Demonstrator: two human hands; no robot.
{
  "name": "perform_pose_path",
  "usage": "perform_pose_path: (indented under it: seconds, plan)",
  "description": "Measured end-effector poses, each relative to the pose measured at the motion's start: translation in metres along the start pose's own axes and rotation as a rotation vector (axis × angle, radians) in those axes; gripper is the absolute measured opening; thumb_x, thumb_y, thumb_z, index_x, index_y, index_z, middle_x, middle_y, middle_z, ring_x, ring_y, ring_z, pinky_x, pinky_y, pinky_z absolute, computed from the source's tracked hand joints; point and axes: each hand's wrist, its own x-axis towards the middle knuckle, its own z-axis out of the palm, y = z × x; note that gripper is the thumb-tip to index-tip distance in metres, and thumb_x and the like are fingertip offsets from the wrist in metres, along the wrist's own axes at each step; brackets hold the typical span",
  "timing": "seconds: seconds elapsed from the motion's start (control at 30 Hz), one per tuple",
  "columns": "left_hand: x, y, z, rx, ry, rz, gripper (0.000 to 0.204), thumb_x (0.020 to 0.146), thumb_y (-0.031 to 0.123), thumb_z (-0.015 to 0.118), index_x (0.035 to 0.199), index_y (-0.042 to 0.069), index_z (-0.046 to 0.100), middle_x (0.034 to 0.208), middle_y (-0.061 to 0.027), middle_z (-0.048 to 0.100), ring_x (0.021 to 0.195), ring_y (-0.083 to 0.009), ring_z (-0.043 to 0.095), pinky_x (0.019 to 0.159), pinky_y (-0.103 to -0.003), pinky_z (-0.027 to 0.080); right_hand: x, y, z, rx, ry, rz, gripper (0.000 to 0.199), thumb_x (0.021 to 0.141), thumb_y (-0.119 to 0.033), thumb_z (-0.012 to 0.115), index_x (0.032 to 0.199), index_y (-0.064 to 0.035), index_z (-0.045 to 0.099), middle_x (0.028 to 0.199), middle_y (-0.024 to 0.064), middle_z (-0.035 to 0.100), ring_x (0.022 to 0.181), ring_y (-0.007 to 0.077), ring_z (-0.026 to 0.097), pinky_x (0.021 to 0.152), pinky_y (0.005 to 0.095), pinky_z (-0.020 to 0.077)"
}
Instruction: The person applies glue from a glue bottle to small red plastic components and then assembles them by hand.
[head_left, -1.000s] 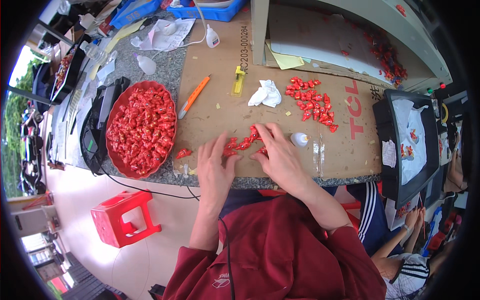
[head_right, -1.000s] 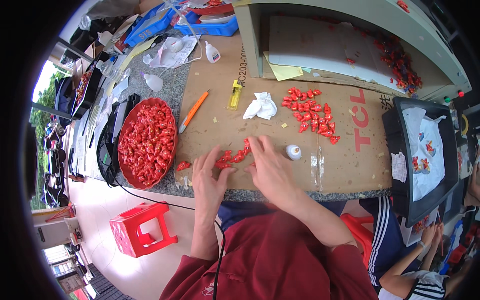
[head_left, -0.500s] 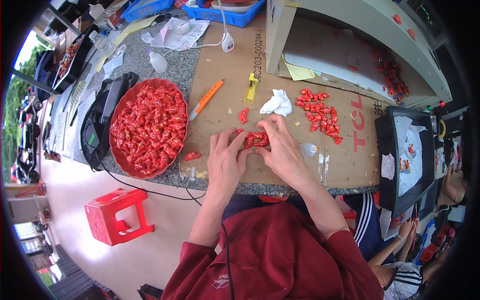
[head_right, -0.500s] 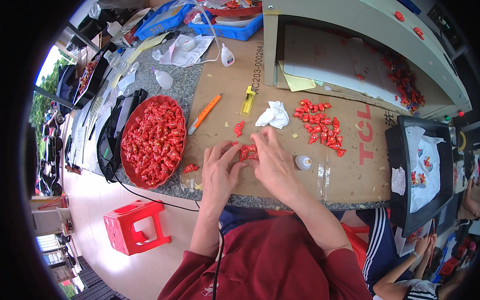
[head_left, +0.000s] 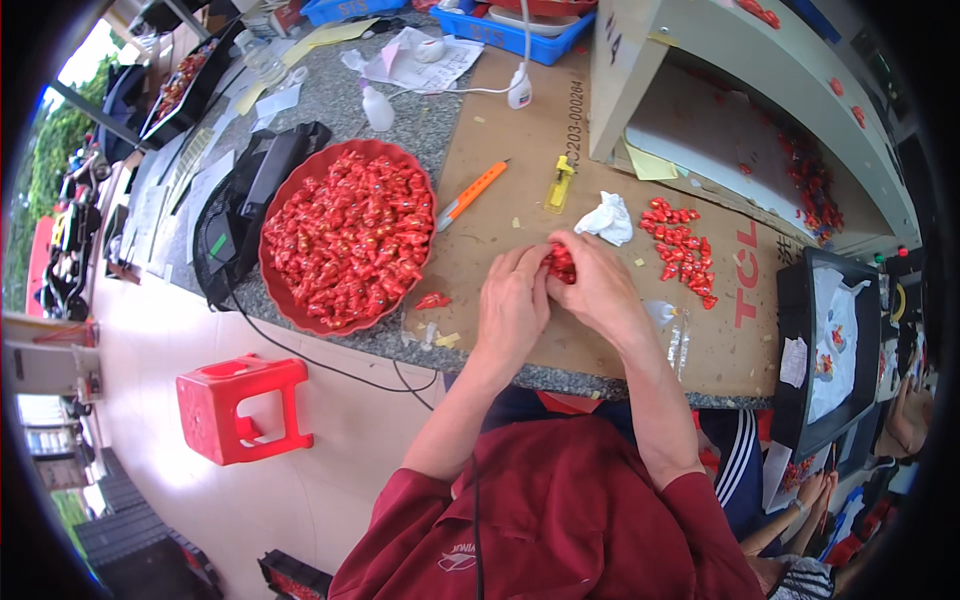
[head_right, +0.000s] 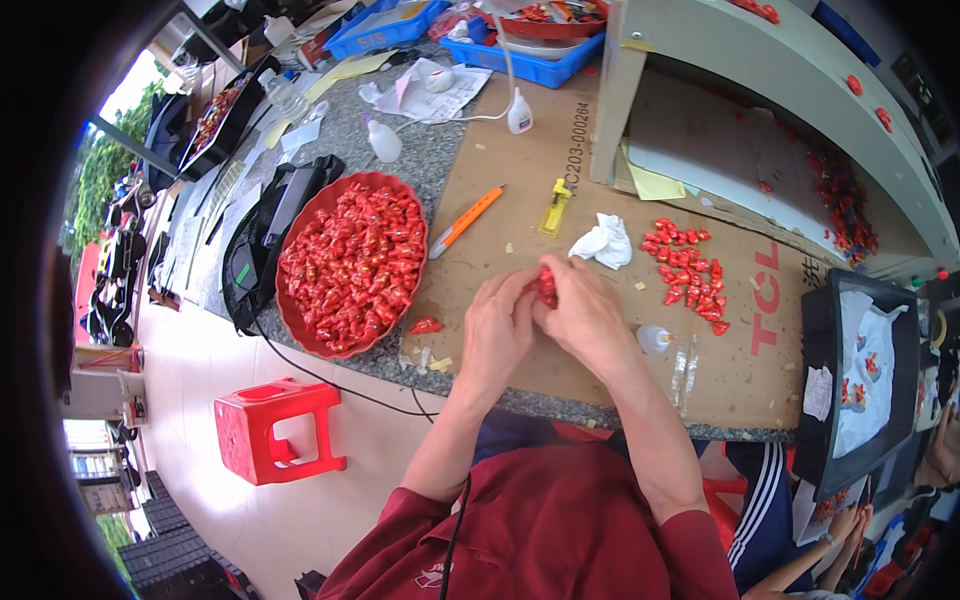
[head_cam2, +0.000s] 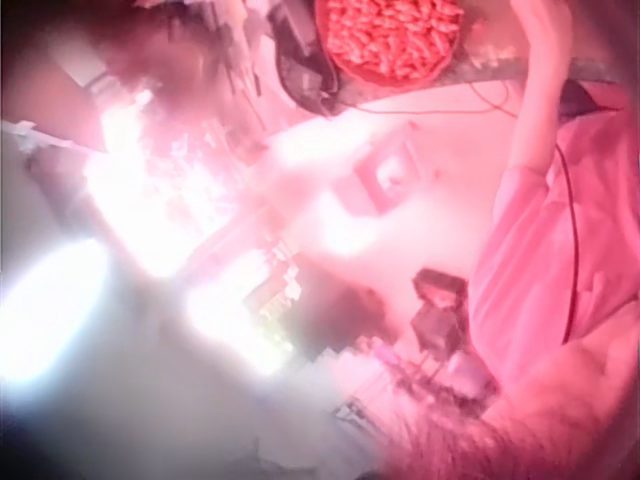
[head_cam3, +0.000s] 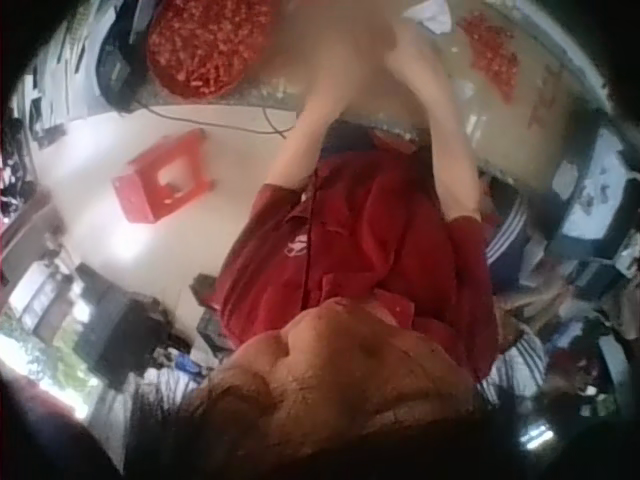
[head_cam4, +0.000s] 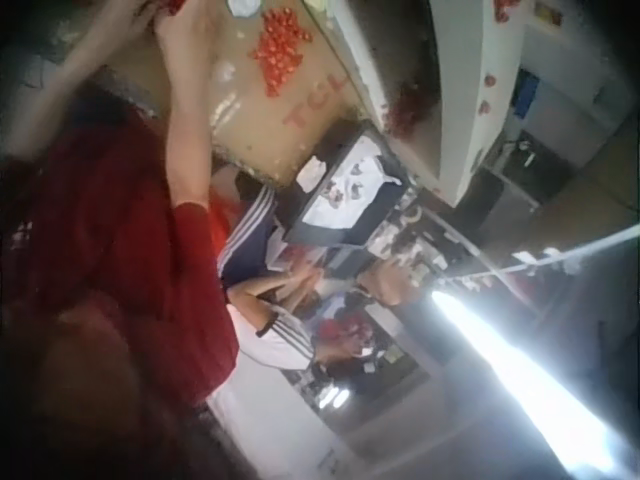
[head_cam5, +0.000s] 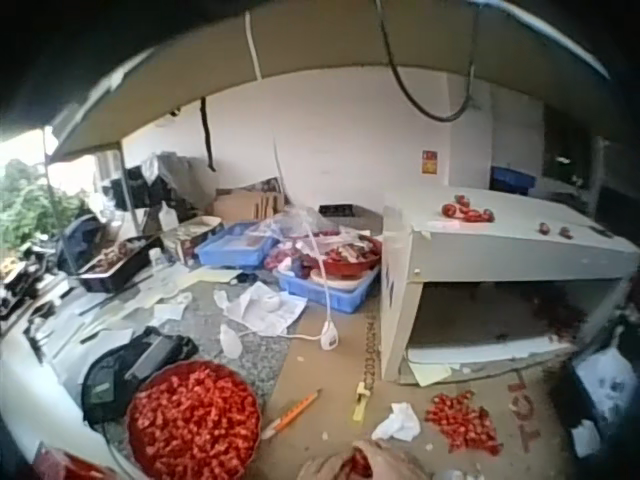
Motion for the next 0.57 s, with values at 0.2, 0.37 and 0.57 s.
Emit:
perform_pose_path:
  seconds: [0.2,0.37,0.57]
  plan:
    - [0.011,-0.011,-0.019,-0.401,0.052,-0.218,0.018,0.083,0.002,0.054,0.099,-0.003,0.061,0.089,-0.0111,0.064,0.079,-0.0149,0.061,0.071,-0.025,0.048,0.015,-0.016,0.000,0.298,-0.032,-0.037,0.033,0.073,-0.017,0.060,0.101,-0.0013,0.053,0.089,0.0199,0.058,0.086,0.0347,0.056,0.074,0.0403,0.0435]
    - [0.042,-0.018,-0.100,-0.282,0.310,-0.148,0.017,0.083,0.003,0.055,0.097,-0.002,0.062,0.089,-0.0107,0.066,0.076,-0.0116,0.060,0.066,-0.025,0.047,0.062,-0.082,0.008,0.382,-0.002,-0.374,0.046,0.073,-0.018,0.063,0.112,0.0037,0.049,0.097,0.0223,0.058,0.095,0.0353,0.055,0.080,0.0388,0.0436]
    - [0.048,-0.046,-0.174,0.163,0.366,-0.215,0.024,0.084,0.014,0.057,0.105,0.004,0.062,0.093,-0.0154,0.065,0.081,-0.0158,0.063,0.071,-0.028,0.047,0.062,-0.102,0.027,0.306,-0.008,-0.436,0.066,0.075,-0.020,0.066,0.133,-0.0125,0.036,0.092,0.0151,0.063,0.077,0.0231,0.062,0.073,0.0311,0.0460]
